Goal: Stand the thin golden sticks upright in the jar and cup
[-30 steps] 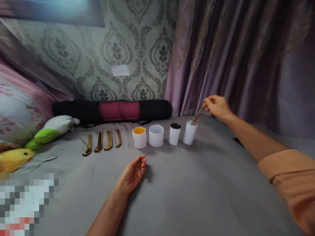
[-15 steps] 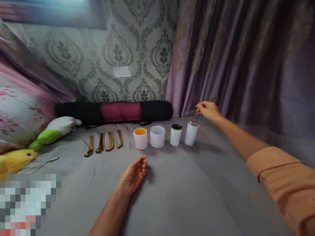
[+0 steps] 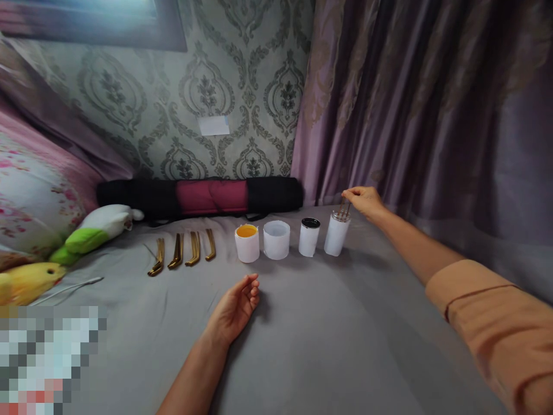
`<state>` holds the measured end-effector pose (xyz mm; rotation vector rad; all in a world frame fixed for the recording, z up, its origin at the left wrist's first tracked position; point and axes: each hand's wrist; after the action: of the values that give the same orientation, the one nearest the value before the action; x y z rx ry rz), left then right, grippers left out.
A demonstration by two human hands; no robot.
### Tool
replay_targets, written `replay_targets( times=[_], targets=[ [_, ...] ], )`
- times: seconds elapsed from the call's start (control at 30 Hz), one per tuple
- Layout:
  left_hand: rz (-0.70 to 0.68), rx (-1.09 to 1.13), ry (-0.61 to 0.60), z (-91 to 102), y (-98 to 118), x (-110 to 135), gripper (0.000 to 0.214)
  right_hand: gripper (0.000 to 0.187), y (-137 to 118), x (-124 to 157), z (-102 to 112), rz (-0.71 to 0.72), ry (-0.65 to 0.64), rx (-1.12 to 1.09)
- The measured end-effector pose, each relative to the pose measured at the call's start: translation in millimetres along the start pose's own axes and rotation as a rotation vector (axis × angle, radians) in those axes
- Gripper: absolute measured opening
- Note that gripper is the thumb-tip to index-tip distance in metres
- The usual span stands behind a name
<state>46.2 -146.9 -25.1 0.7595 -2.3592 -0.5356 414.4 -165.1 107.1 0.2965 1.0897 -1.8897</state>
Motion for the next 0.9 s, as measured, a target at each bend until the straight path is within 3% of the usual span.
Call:
replay_targets(
  times=[0.9],
  targets=[
    [0.002, -0.012, 0.009, -4.1, 0.3, 3.1, 0.011, 0.016, 3.9, 12.8, -7.8, -0.11, -0.031, -0.098]
  ],
)
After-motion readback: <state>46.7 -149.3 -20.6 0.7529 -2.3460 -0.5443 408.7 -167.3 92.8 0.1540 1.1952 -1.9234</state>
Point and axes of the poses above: each hand's wrist, its own x-axis away from the middle knuckle, its own z-axis out of the back of the hand, y = z × x, and after that the axes turned 7 degrees about z, right-handed
